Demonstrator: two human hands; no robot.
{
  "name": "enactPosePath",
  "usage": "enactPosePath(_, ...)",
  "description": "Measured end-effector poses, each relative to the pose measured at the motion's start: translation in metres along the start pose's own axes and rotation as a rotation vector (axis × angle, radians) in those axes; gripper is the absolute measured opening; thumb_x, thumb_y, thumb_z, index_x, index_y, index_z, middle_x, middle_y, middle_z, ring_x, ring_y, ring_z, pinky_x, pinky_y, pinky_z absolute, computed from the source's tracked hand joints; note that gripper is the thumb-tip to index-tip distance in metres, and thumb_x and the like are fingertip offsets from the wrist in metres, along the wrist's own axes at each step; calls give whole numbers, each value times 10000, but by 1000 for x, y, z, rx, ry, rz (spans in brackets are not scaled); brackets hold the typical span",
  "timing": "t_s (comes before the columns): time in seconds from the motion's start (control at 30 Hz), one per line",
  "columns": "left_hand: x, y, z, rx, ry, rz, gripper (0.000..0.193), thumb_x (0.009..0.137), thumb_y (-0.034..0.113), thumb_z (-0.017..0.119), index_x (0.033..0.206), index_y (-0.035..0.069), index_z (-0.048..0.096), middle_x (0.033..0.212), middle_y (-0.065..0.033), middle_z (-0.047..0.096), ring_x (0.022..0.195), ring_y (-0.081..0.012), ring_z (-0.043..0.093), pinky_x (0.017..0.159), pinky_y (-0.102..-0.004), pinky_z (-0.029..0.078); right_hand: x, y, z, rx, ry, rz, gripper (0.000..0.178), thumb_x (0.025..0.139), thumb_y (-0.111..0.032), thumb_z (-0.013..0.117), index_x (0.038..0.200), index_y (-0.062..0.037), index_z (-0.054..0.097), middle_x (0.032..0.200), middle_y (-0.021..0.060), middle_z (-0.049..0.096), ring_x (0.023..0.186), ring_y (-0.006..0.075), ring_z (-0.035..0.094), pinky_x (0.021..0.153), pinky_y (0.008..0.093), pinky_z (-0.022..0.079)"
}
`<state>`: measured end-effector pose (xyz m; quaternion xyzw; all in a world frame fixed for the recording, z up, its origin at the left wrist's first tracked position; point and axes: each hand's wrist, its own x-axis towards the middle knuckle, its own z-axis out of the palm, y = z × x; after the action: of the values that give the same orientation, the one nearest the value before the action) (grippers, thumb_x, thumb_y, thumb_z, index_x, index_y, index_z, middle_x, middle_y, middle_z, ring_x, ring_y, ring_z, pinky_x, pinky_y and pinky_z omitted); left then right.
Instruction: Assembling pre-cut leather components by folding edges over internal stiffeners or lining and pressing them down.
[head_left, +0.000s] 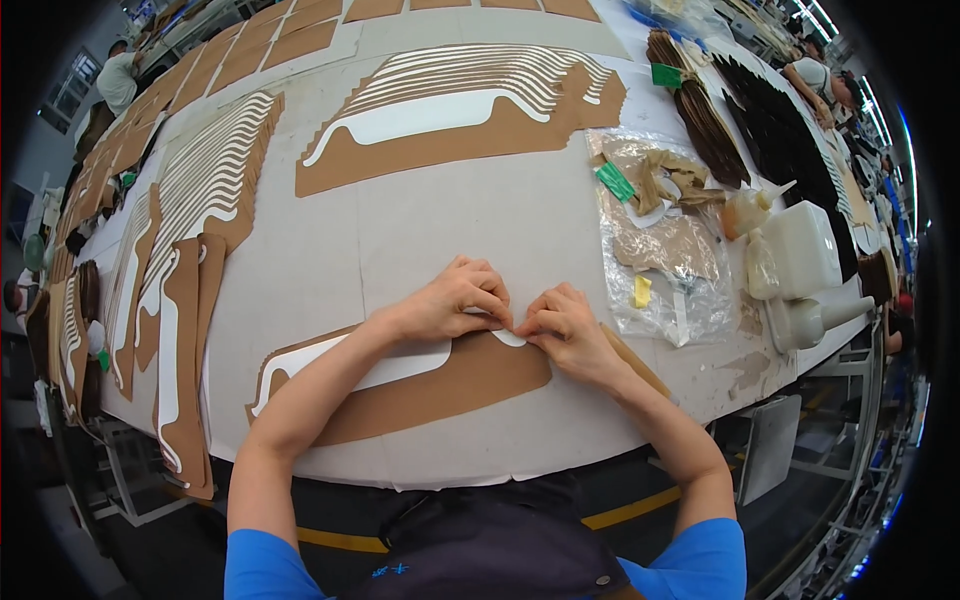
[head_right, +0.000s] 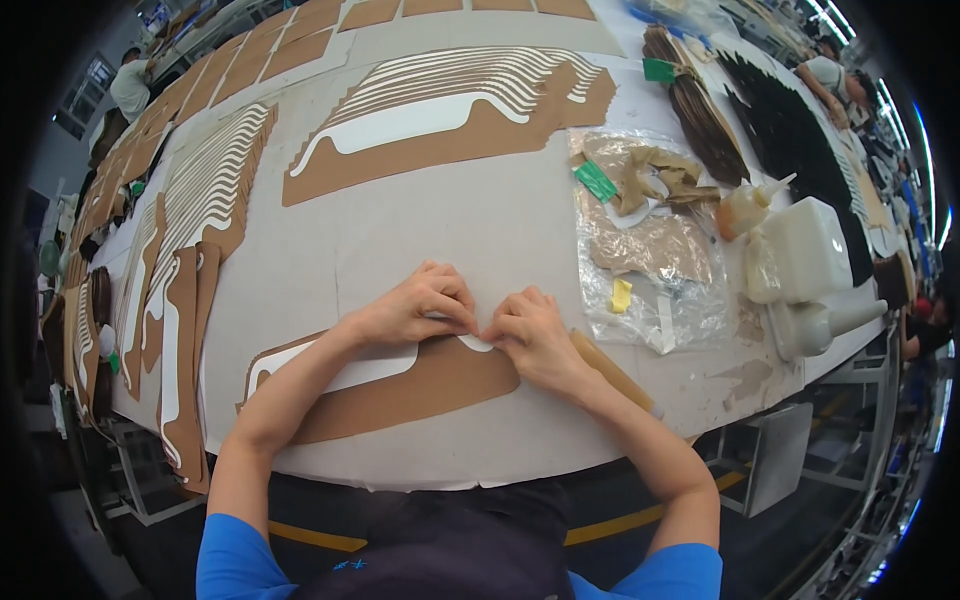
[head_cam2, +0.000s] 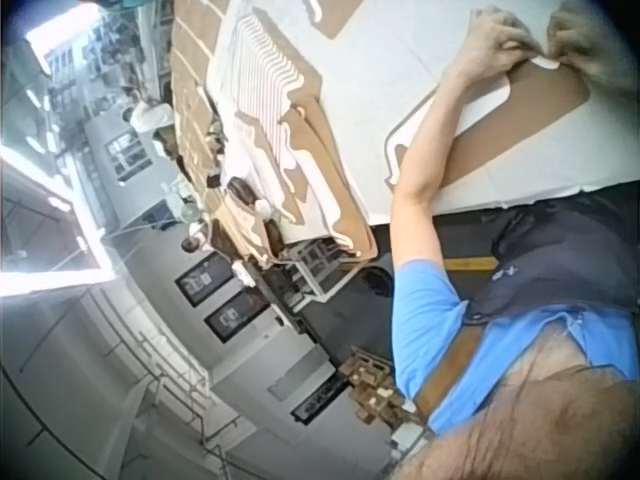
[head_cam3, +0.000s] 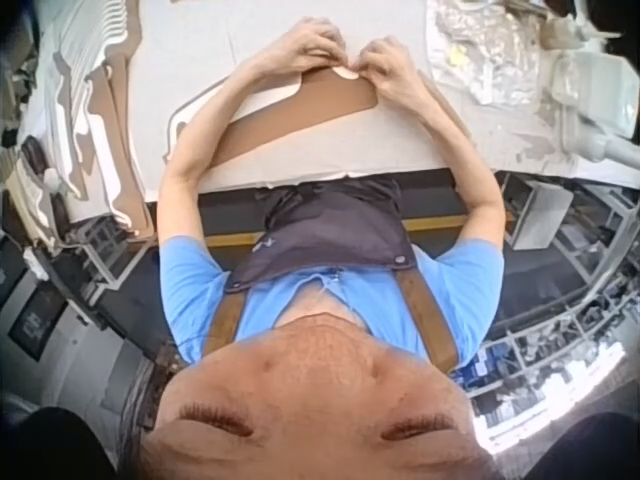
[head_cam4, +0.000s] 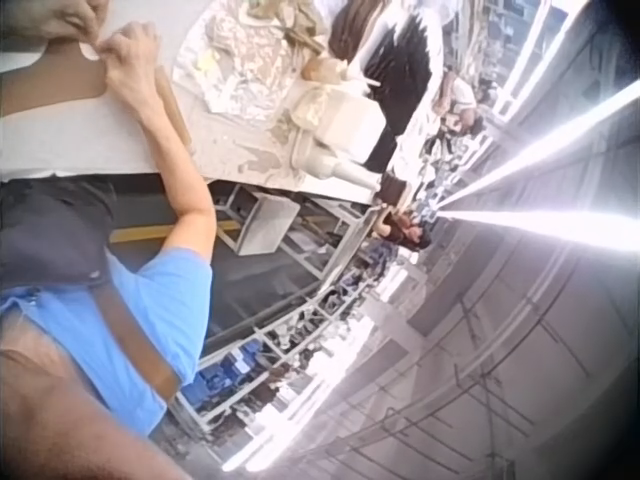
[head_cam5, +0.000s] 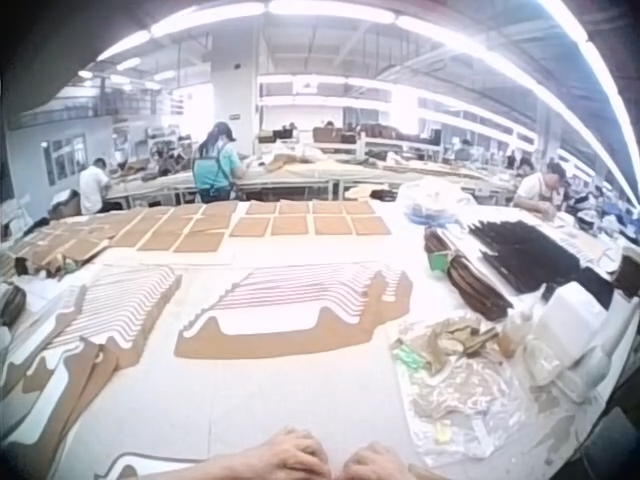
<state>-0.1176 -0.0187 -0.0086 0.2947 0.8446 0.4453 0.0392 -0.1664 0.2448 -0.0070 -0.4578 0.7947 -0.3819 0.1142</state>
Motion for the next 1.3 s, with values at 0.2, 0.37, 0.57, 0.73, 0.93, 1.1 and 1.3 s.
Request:
enactPosePath(0.2,-5,-2,-9,56,-62,93,182,905,60,760,1006,190,839,1090,56,696,1114,-173,585,1055,-390,381,-1,2,-9,-146,-22,-290,279,794,-20,741,1053,-115,784,1046,35,645,1052,267,579,918,419,431)
enactPosePath(0.37,-15,27,-2,603,141,339,314,853,27,744,1133,168,765,1252,-38,670,1202,-238,607,1002,-447,469,-3,-6,-12,-479,-38,-594,397,798,-46,753,1193,-56,726,1113,98,624,1068,297,582,936,448,439)
enactPosePath(0.57,-55,40,27,625,319,141,283,840,73,767,1121,91,742,1228,-55,672,1153,-251,643,958,-408,516,2,-22,8,-157,61,-169,431,853,-74,753,1279,-49,693,1099,93,606,1056,301,565,926,462,411)
enactPosePath(0.73,-56,42,32,561,400,37,228,894,90,742,1116,43,713,1207,-85,670,1175,-282,639,960,-431,527,2,-25,23,-253,85,-241,474,840,-28,708,1312,-13,670,1111,109,597,1056,310,561,926,468,405)
enactPosePath(0.93,-105,64,22,481,412,-113,212,891,70,762,1100,53,733,1254,-100,683,1224,-316,631,1028,-445,512,-19,-36,10,-518,27,-326,559,762,0,702,1319,13,664,1165,116,607,1103,320,575,979,471,419)
enactPosePath(1.1,-203,90,3,525,789,-606,239,904,58,751,1141,30,731,1314,-144,651,1279,-353,591,1078,-467,485,-27,-24,1,-372,86,-283,496,741,95,661,1222,-16,705,1109,118,630,987,326,615,869,460,494)
enactPosePath(1.3,-284,120,-2,539,860,-958,407,859,166,824,1218,25,695,1255,-145,638,1192,-351,596,1039,-445,482,-45,-35,-8,-384,129,-223,375,695,75,649,1051,-17,725,971,119,624,903,334,609,783,459,476)
